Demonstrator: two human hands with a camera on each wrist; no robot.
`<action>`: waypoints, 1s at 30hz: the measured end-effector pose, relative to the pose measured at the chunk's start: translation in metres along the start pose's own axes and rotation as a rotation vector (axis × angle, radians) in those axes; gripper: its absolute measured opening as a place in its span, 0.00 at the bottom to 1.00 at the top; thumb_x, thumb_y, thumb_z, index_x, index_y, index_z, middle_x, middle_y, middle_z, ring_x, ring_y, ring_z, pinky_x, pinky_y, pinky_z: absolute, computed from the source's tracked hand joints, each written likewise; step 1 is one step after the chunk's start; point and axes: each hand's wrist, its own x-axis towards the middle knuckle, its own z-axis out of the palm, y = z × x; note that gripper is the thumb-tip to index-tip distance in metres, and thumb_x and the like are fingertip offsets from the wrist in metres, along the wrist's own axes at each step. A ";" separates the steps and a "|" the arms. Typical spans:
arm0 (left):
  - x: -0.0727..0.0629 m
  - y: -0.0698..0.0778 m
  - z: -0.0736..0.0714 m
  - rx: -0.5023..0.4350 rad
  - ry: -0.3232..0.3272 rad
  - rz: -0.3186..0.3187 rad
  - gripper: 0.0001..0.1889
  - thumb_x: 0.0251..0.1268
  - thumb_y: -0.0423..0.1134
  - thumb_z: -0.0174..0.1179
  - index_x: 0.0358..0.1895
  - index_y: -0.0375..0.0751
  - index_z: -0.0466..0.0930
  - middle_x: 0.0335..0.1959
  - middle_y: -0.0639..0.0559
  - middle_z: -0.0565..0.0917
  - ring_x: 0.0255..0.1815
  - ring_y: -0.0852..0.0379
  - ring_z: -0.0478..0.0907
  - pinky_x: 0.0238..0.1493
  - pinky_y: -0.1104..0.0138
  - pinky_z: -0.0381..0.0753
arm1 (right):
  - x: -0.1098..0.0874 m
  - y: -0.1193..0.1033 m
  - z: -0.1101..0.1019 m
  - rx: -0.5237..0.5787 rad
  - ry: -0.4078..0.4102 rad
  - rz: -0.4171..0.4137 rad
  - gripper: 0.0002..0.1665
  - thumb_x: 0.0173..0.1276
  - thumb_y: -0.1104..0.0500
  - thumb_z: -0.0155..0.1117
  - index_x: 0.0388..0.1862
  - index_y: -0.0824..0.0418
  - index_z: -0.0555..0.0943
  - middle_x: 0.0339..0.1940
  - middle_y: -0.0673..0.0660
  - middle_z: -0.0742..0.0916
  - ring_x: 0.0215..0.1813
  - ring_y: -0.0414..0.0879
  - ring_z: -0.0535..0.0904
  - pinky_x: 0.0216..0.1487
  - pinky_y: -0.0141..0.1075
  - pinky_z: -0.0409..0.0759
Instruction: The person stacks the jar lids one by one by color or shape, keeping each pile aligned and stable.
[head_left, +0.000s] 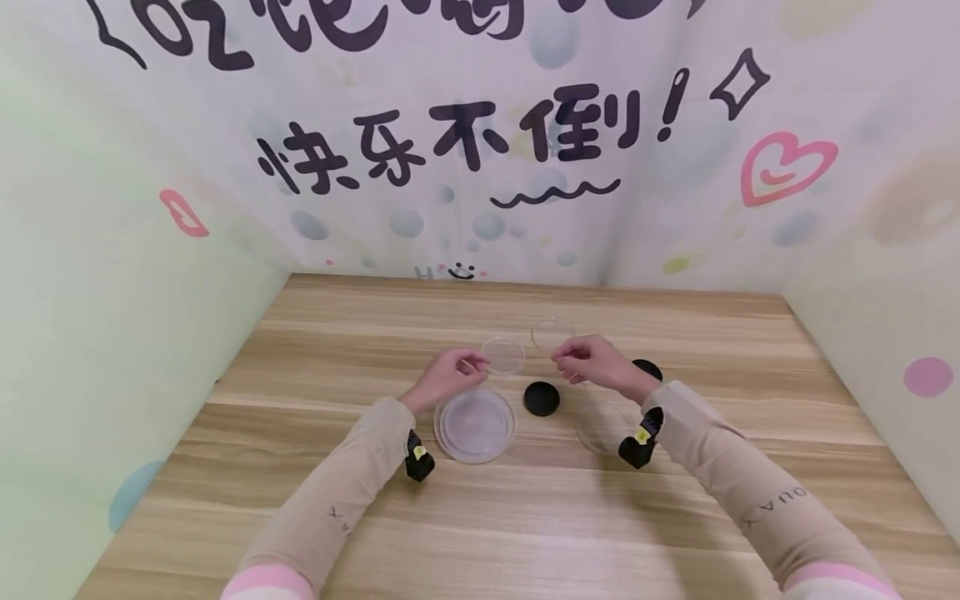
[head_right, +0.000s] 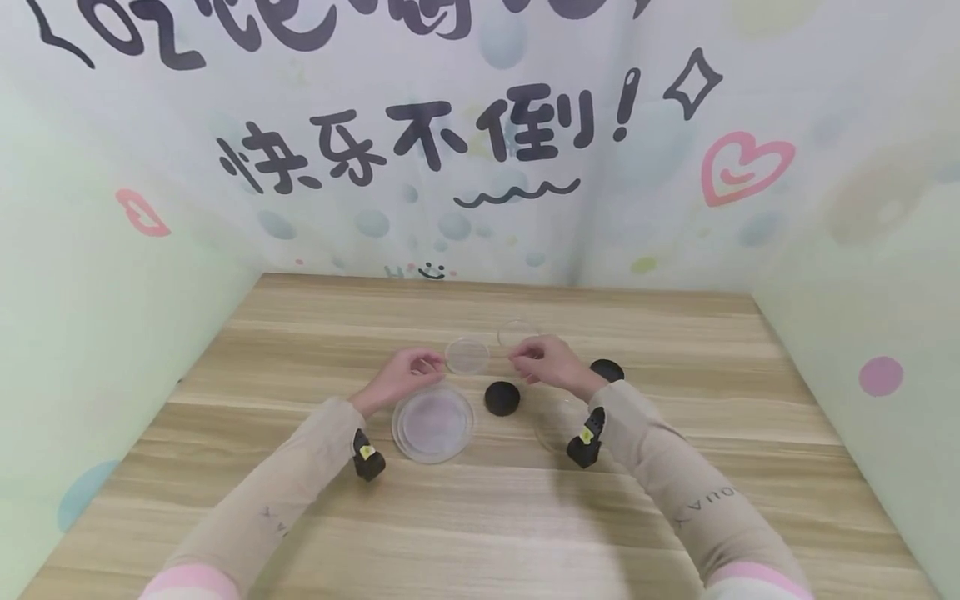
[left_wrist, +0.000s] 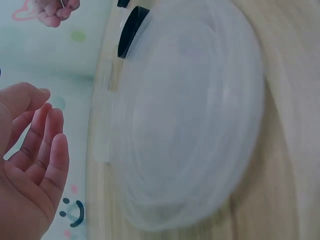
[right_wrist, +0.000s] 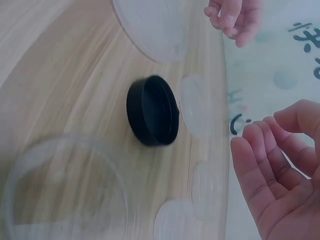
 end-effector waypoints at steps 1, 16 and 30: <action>0.002 0.002 0.002 0.001 -0.003 0.009 0.13 0.55 0.30 0.58 0.44 0.29 0.76 0.33 0.47 0.79 0.33 0.56 0.75 0.34 0.71 0.76 | -0.001 0.001 -0.002 0.006 0.005 -0.001 0.16 0.65 0.63 0.53 0.46 0.74 0.73 0.37 0.68 0.80 0.40 0.61 0.76 0.37 0.38 0.79; 0.029 0.032 0.036 0.044 -0.070 0.134 0.10 0.54 0.28 0.57 0.40 0.32 0.78 0.31 0.46 0.79 0.30 0.56 0.76 0.33 0.74 0.75 | -0.023 0.024 -0.027 0.014 0.087 0.022 0.18 0.66 0.62 0.52 0.47 0.77 0.72 0.39 0.71 0.79 0.39 0.59 0.77 0.36 0.36 0.79; 0.042 0.051 0.083 0.089 -0.171 0.159 0.11 0.54 0.27 0.57 0.41 0.29 0.78 0.31 0.45 0.80 0.31 0.58 0.76 0.33 0.78 0.73 | -0.038 0.045 -0.034 0.019 0.115 0.073 0.19 0.65 0.61 0.52 0.48 0.76 0.71 0.38 0.70 0.80 0.38 0.55 0.76 0.40 0.45 0.78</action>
